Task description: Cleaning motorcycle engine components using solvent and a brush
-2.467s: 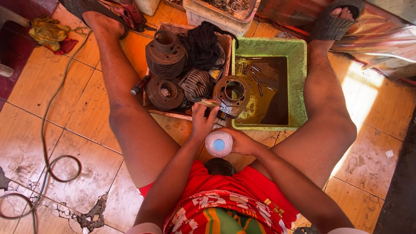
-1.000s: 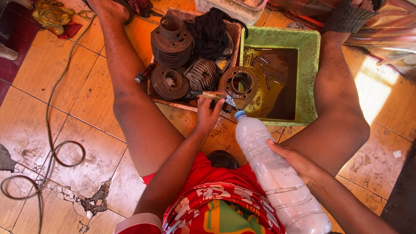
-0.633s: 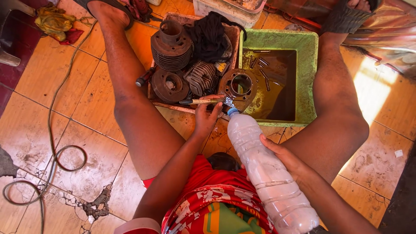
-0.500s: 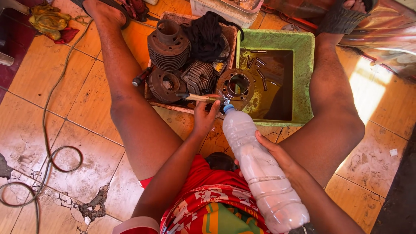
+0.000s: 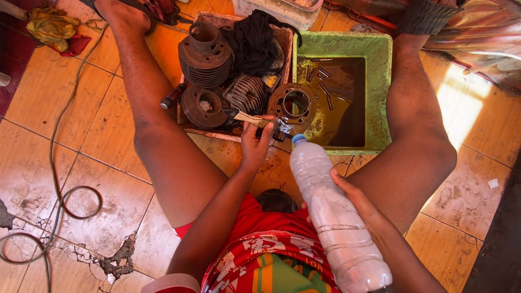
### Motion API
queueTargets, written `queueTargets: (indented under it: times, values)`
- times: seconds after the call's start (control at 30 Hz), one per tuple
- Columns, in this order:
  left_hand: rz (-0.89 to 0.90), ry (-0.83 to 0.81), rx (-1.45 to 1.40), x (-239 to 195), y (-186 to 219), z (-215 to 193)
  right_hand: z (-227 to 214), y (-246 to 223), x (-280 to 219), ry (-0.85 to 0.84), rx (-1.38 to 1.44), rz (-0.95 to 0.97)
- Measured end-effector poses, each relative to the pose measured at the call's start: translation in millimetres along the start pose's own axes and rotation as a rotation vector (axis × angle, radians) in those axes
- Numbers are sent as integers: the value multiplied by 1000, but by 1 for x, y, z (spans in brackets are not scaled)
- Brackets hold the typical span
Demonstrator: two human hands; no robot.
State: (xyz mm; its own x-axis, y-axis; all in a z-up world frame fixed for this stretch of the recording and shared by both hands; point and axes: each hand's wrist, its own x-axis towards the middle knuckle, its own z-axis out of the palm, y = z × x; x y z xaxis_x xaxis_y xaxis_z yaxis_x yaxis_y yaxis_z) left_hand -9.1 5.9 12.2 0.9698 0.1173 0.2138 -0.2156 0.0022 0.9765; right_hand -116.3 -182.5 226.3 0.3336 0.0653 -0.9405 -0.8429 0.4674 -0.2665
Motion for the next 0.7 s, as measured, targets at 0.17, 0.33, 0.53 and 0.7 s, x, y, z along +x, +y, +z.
queueTargets:
  times: [0.17, 0.33, 0.53, 0.7]
  values:
    - [83, -35, 14, 5, 23, 4, -23, -4, 10, 53, 8, -32]
    - [102, -83, 79, 4, 11, 4, -24, 4, 7, 71, 29, -6]
    - [80, -124, 130, 2, 20, 1, -28, 13, 13, 48, 35, 16]
    - [54, -153, 120, 5, 23, -1, -29, 0, 16, 14, 34, -10]
